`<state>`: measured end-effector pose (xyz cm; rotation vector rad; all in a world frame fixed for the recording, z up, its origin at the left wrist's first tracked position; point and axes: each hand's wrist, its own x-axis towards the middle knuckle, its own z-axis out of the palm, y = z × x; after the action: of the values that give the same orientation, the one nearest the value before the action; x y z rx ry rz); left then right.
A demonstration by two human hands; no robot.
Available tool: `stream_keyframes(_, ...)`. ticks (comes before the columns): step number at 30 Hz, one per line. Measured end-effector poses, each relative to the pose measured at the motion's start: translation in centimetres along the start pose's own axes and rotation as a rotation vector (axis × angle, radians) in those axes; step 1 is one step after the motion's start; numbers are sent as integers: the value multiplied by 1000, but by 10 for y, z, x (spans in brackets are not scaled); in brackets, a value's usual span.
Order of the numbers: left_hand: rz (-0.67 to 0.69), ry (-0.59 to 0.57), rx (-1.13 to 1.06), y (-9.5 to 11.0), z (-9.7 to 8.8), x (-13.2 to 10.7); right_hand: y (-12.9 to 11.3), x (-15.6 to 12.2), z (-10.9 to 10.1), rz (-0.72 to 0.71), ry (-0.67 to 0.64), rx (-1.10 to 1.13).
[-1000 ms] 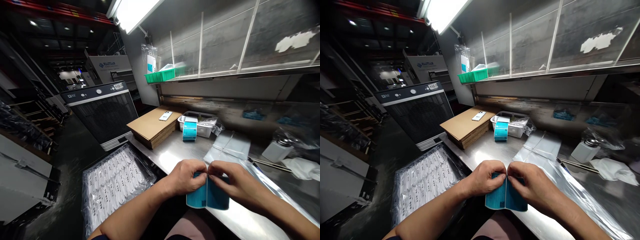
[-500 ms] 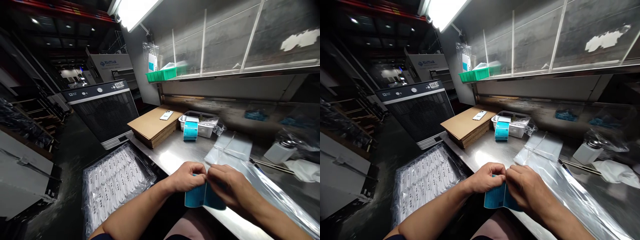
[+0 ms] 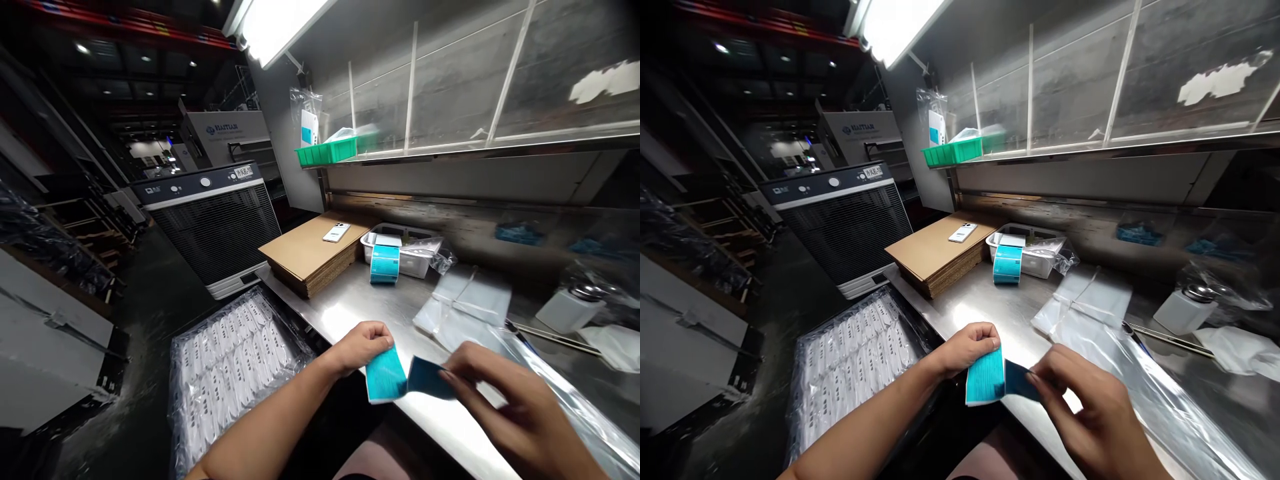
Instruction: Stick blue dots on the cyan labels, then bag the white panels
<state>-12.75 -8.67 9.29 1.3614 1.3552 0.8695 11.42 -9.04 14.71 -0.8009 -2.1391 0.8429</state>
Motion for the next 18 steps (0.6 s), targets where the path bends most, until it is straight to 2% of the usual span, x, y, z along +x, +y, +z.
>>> stream_keyframes(3, -34, 130, 91, -32, -12, 12, -2, -5, -15, -15, 58, 104)
stream_keyframes(6, -10, 226, 172, -54, -23, 19, 16, 1, -21, 164, 107, 197)
stream_keyframes(9, 27, 319, 220, -64, -34, 28, 42, 10, -16, 286, 79, 235)
stream_keyframes(11, 35, 420, 248, -69, -44, 40, 54, 15, -10, 323, 56, 246)
stream_keyframes(15, 21, 629, 304, -85, -70, 74, 67, 19, -1, 351, -2, 251)
stream_keyframes(18, 16, 726, 332, -97, -89, 101, 79, 19, 4, 378, -58, 236)
